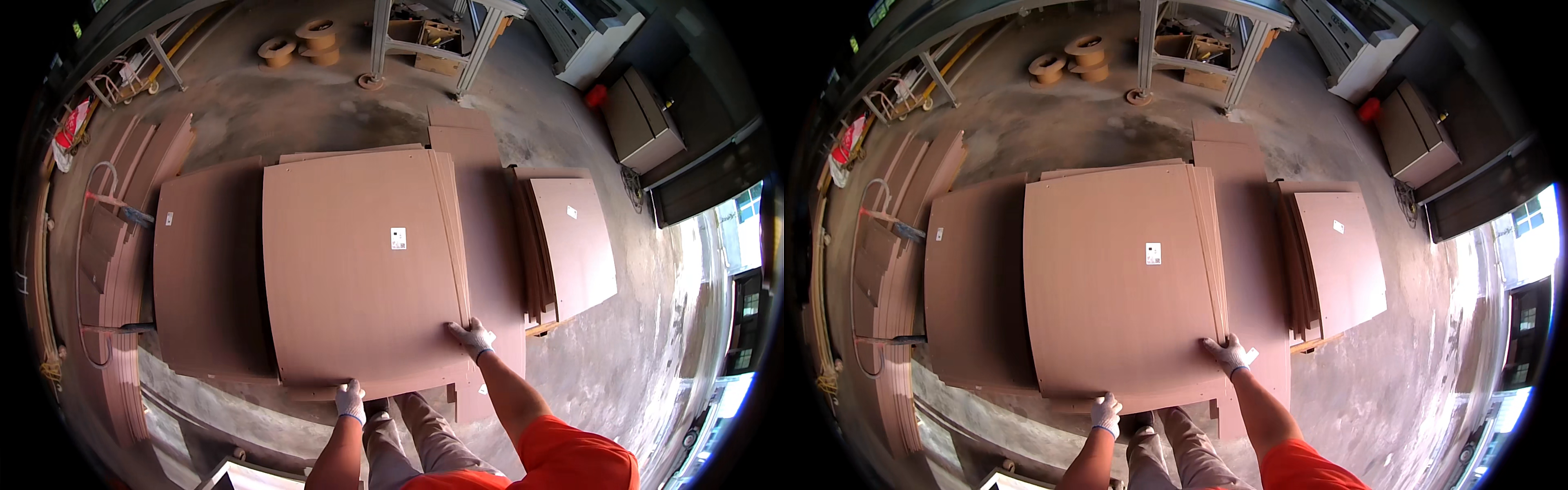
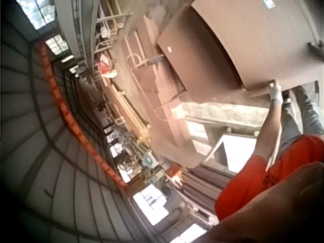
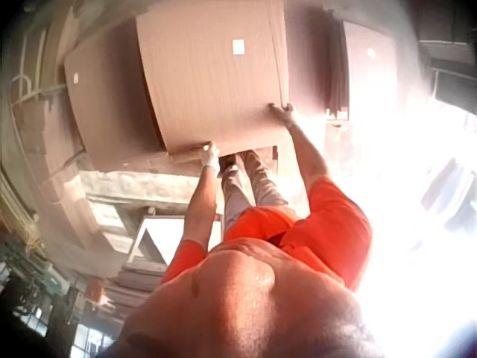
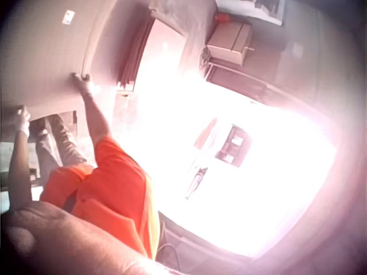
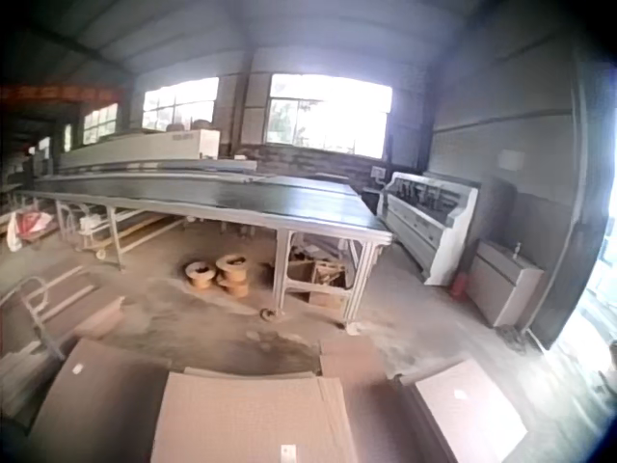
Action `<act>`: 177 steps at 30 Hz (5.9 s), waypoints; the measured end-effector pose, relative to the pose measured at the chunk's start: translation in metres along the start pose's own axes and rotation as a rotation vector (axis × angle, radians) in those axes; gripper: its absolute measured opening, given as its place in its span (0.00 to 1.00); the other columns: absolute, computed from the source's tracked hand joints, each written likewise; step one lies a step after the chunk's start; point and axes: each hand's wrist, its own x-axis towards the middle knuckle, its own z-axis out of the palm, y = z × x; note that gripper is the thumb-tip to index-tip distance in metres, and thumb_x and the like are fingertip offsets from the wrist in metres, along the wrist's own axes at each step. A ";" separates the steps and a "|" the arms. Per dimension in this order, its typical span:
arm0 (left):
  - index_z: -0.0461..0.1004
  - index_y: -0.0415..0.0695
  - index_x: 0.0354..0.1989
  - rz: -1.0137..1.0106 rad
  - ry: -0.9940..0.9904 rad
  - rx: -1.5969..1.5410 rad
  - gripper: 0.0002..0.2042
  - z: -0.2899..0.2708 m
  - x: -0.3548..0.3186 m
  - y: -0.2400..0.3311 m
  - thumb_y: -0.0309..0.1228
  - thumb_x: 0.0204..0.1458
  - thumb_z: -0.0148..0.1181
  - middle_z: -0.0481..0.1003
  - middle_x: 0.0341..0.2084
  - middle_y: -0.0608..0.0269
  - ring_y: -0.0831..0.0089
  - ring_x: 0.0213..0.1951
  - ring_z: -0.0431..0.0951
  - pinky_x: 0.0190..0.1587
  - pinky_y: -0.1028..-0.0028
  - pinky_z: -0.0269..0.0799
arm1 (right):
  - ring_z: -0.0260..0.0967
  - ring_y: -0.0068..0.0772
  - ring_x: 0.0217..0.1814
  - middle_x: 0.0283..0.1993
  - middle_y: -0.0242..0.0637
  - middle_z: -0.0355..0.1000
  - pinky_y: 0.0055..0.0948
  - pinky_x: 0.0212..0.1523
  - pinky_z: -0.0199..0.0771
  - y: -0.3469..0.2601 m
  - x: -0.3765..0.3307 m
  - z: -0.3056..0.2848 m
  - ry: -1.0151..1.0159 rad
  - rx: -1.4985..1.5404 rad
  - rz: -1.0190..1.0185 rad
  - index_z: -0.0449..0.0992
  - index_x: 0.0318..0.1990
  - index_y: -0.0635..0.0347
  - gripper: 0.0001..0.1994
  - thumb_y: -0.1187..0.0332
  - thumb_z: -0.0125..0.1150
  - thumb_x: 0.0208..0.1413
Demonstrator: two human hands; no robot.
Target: The person operates a pneumatic tool on a large brown panel at a machine station, then moves the panel to a stack. The person repeats this process for multiple panels, handling them one at a time and stacking them in a pile within a workshop.
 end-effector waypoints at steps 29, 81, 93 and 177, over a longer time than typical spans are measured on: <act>0.68 0.38 0.67 0.021 -0.072 0.291 0.34 -0.123 0.049 0.241 0.55 0.65 0.57 0.74 0.62 0.57 0.63 0.62 0.73 0.65 0.61 0.67 | 0.69 0.38 0.67 0.64 0.45 0.74 0.37 0.70 0.64 0.053 0.077 0.023 -0.423 0.761 0.119 0.73 0.66 0.66 0.41 0.34 0.57 0.64; 0.48 0.30 0.76 0.963 0.391 1.928 0.44 0.118 0.116 0.365 0.55 0.64 0.50 0.44 0.78 0.38 0.43 0.79 0.41 0.79 0.47 0.34 | 0.70 0.61 0.67 0.68 0.55 0.69 0.51 0.65 0.71 -0.052 0.025 0.019 0.149 -0.079 0.101 0.62 0.72 0.63 0.44 0.32 0.52 0.63; 0.63 0.38 0.72 0.109 -0.415 2.151 0.43 -0.033 -0.168 0.140 0.61 0.58 0.54 0.64 0.71 0.39 0.46 0.72 0.63 0.73 0.53 0.59 | 0.74 0.55 0.65 0.59 0.56 0.78 0.40 0.65 0.70 0.265 -0.344 0.041 -0.569 0.130 0.153 0.79 0.58 0.68 0.43 0.31 0.58 0.55; 0.80 0.45 0.52 0.151 0.080 0.804 0.16 1.601 -0.040 -0.149 0.38 0.59 0.58 0.84 0.40 0.61 0.62 0.38 0.83 0.43 0.63 0.77 | 0.74 0.50 0.65 0.63 0.47 0.76 0.42 0.63 0.74 0.834 0.979 -1.167 -0.354 -0.302 0.102 0.78 0.61 0.54 0.28 0.44 0.52 0.65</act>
